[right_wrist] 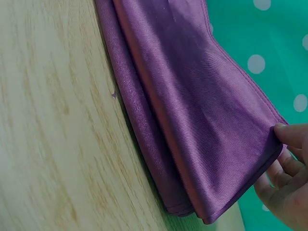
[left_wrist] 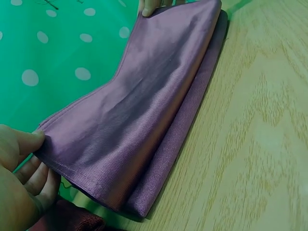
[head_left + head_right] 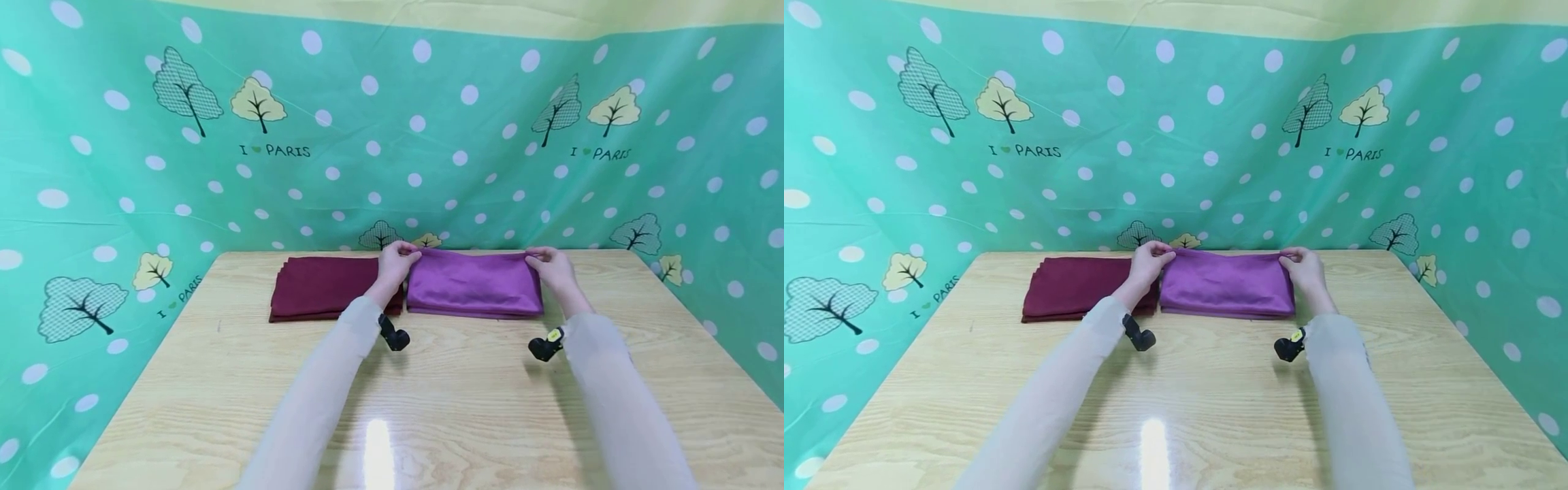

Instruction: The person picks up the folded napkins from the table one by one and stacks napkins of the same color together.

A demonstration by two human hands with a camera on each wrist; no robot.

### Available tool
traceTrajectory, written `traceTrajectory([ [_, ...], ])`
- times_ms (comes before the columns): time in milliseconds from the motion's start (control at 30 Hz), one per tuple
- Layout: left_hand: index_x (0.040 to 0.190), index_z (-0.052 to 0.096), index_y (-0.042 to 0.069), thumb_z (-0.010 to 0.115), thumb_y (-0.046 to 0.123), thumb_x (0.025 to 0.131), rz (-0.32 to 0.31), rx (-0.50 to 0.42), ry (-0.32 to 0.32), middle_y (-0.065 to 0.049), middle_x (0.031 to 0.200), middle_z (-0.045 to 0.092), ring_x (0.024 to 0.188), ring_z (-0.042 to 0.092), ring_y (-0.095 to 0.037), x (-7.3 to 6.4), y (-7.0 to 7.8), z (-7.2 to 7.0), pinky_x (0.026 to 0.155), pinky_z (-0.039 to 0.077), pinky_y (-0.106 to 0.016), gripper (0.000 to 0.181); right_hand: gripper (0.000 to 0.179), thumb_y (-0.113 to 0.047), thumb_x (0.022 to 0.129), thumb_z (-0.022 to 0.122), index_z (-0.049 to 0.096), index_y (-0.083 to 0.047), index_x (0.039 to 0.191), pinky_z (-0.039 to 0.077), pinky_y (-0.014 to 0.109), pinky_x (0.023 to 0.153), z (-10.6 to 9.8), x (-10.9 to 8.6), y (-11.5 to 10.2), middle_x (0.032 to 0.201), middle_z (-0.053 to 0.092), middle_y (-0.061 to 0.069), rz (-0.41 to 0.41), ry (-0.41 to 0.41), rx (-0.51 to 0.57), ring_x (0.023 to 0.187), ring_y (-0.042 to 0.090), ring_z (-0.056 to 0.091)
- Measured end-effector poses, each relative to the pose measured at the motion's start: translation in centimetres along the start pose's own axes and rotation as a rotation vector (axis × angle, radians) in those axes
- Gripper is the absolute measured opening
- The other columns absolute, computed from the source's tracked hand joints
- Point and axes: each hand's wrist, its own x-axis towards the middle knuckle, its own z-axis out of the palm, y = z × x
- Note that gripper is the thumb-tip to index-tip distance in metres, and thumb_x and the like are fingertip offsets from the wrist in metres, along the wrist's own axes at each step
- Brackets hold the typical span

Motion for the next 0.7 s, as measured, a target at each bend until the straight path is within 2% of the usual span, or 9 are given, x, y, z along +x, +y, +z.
traceTrajectory([
  [200, 0.095, 0.066, 0.01, 0.066, 0.017, 0.083, 0.0, -0.007, -0.001, -0.003, 0.086, 0.059, 0.076, 0.054, -0.015, 0.0, -0.2, -0.1, 0.064, 0.045, -0.023, 0.014, 0.04, -0.016, 0.094, 0.047, 0.046, 0.003, 0.129, 0.039, 0.031, 0.089, 0.4, 0.4, 0.4, 0.123, 0.049, 0.024, 0.01, -0.008, 0.009, 0.11, 0.03, 0.045],
  [400, 0.102, 0.065, 0.007, 0.065, 0.015, 0.084, -0.021, 0.008, -0.043, -0.005, 0.088, 0.061, 0.075, 0.058, -0.015, -0.1, -0.6, -0.1, 0.064, 0.046, -0.024, 0.02, 0.038, -0.015, 0.094, 0.046, 0.047, 0.001, 0.128, 0.036, 0.041, 0.099, 0.6, 0.8, 1.0, 0.126, 0.048, 0.023, 0.041, -0.016, -0.005, 0.114, 0.033, 0.044],
  [700, 0.1, 0.066, 0.011, 0.066, 0.013, 0.083, -0.028, 0.088, -0.062, -0.005, 0.096, 0.063, 0.084, 0.06, -0.017, 0.0, -1.2, 0.1, 0.071, 0.049, -0.026, 0.017, 0.037, -0.013, 0.094, 0.045, 0.047, 0.003, 0.127, 0.038, 0.042, 0.097, 0.7, 1.1, 1.5, 0.126, 0.047, 0.026, 0.037, -0.021, -0.028, 0.114, 0.036, 0.044],
])
